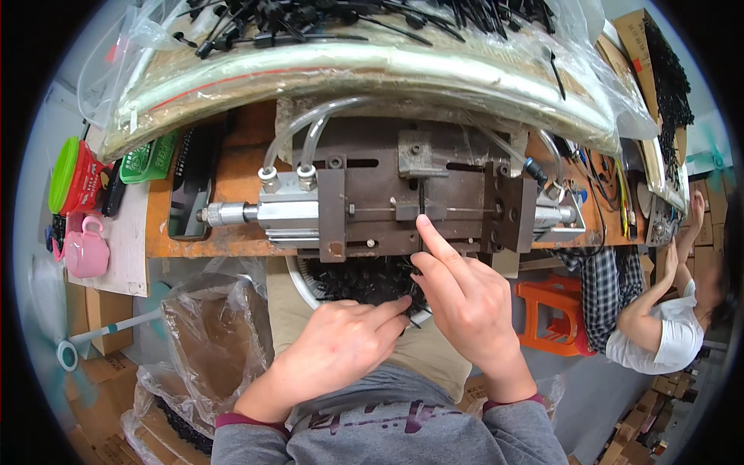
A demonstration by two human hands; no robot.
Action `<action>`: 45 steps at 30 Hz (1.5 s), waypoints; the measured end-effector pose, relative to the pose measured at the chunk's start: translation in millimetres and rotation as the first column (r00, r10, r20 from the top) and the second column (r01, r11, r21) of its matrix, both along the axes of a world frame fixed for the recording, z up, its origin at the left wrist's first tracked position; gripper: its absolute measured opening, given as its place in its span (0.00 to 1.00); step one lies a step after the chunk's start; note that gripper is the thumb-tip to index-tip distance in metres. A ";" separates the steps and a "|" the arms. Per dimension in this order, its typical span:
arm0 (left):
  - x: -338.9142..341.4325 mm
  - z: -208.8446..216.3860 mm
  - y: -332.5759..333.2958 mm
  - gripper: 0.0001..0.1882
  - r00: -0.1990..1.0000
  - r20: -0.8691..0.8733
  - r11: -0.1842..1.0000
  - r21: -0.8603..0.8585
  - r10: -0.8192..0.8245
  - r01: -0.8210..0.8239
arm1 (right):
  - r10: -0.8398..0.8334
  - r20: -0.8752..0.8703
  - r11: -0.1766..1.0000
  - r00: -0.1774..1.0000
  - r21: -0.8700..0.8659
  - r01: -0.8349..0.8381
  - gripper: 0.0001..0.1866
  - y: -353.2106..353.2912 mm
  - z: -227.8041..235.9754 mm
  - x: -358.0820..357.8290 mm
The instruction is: Assembling small plastic components onto black cable ties using a mechanical assembly machine.
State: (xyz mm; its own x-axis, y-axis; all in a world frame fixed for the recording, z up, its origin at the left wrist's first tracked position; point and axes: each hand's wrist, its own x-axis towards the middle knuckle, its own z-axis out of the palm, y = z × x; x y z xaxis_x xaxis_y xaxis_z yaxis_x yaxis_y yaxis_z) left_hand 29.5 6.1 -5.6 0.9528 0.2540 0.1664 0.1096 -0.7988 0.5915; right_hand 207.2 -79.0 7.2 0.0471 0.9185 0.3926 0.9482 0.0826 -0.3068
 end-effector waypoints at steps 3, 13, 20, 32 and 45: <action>-0.9 -17.8 -0.4 0.11 1.000 -0.008 0.999 -0.033 -0.002 0.002 | -0.025 0.053 0.999 0.998 -0.019 0.026 0.14 6.7 2.1 1.9; -10.0 -13.5 4.0 0.19 0.982 0.168 0.996 -0.008 0.092 -0.092 | 0.103 0.079 0.986 0.992 -0.139 -0.091 0.17 24.3 48.5 7.5; -13.5 -14.2 -3.3 0.18 0.965 0.259 0.999 0.009 0.049 -0.053 | 0.086 0.219 0.900 0.972 0.401 -0.170 0.19 160.0 105.5 5.3; -22.8 -29.5 -9.5 0.14 0.948 0.315 0.999 0.006 0.034 -0.038 | -0.073 0.252 0.997 0.965 0.007 0.073 0.27 246.4 90.1 20.8; -12.9 -41.3 -11.4 0.11 0.952 0.307 1.000 -0.005 0.007 -0.006 | 0.147 0.182 0.989 0.972 -0.045 -0.141 0.21 190.7 108.2 127.4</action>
State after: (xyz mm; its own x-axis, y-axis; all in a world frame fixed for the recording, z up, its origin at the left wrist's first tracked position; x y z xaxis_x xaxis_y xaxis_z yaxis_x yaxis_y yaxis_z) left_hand 16.6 -5.3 -46.9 0.8542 0.2615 0.4494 -0.0725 -0.7960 0.6009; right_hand 334.5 111.7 115.4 -0.1571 0.9223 0.3530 0.9674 0.2156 -0.1327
